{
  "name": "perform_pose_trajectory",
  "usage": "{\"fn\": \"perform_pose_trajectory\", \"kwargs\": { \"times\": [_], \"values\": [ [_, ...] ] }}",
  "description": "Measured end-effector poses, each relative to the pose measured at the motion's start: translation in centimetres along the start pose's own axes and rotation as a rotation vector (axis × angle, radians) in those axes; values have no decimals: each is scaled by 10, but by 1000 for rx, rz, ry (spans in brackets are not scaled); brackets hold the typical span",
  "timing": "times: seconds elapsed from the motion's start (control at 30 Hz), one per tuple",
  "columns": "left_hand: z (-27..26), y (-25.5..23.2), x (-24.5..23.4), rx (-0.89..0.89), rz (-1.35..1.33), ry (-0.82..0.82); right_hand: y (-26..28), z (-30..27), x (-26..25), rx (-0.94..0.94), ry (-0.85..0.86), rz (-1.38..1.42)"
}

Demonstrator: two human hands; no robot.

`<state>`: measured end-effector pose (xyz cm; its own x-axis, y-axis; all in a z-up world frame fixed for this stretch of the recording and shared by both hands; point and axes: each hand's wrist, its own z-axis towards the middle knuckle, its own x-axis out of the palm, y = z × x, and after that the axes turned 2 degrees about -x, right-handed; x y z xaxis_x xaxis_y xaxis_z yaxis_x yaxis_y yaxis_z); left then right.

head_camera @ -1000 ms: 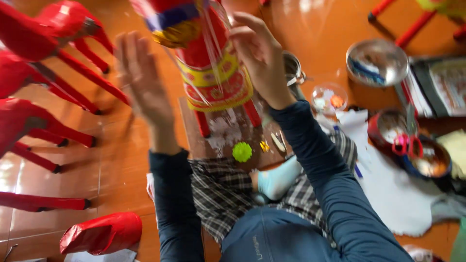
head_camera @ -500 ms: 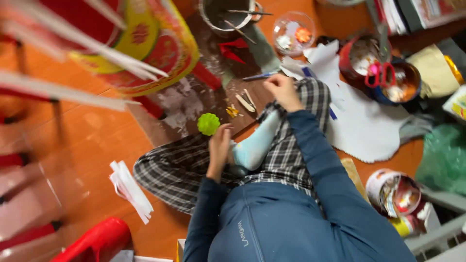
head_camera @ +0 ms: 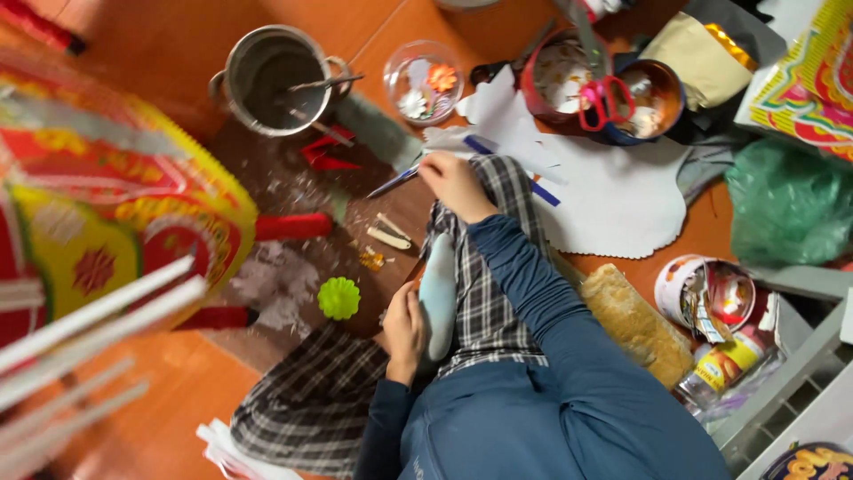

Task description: Decorating a traditional red paper horse figure with glue, gold foil, and blue paper strips.

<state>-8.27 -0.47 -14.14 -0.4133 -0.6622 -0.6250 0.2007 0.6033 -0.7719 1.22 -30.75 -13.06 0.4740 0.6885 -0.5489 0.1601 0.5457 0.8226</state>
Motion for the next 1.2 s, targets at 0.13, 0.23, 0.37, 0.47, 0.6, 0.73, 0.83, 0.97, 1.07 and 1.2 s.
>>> {"fn": "perform_pose_trajectory", "kwargs": {
  "times": [0.13, 0.23, 0.37, 0.47, 0.6, 0.73, 0.83, 0.97, 1.07, 1.2],
  "values": [
    [2, -13, -9, 2, -6, -29, -26, -3, -60, 101, -188, -20],
    [1, -6, -7, -27, -3, -22, -67, -21, -101, 32, -334, -146],
    [0, 8, -4, -60, 9, 21, -122, -71, -163, 115, -369, -258],
    [0, 9, -4, -94, 5, 41, -169, -100, -215, 236, -441, -309],
    [-1, -5, -11, -109, 18, 80, -224, -97, -269, 299, -544, -362],
    [4, -19, -13, -145, 27, 102, -271, -64, -280, 124, -444, -579],
    [3, -22, -14, -211, 50, 111, -278, -40, -273, 199, -268, -867],
    [3, -19, -13, -212, 60, 110, -311, -25, -264, 298, -82, -1081],
    [4, -17, -12, -233, 64, 114, -308, -17, -264, 328, -58, -1078],
    [5, -17, -11, -214, 116, 128, -298, -21, -273, 339, -91, -1023]
  ]
}}
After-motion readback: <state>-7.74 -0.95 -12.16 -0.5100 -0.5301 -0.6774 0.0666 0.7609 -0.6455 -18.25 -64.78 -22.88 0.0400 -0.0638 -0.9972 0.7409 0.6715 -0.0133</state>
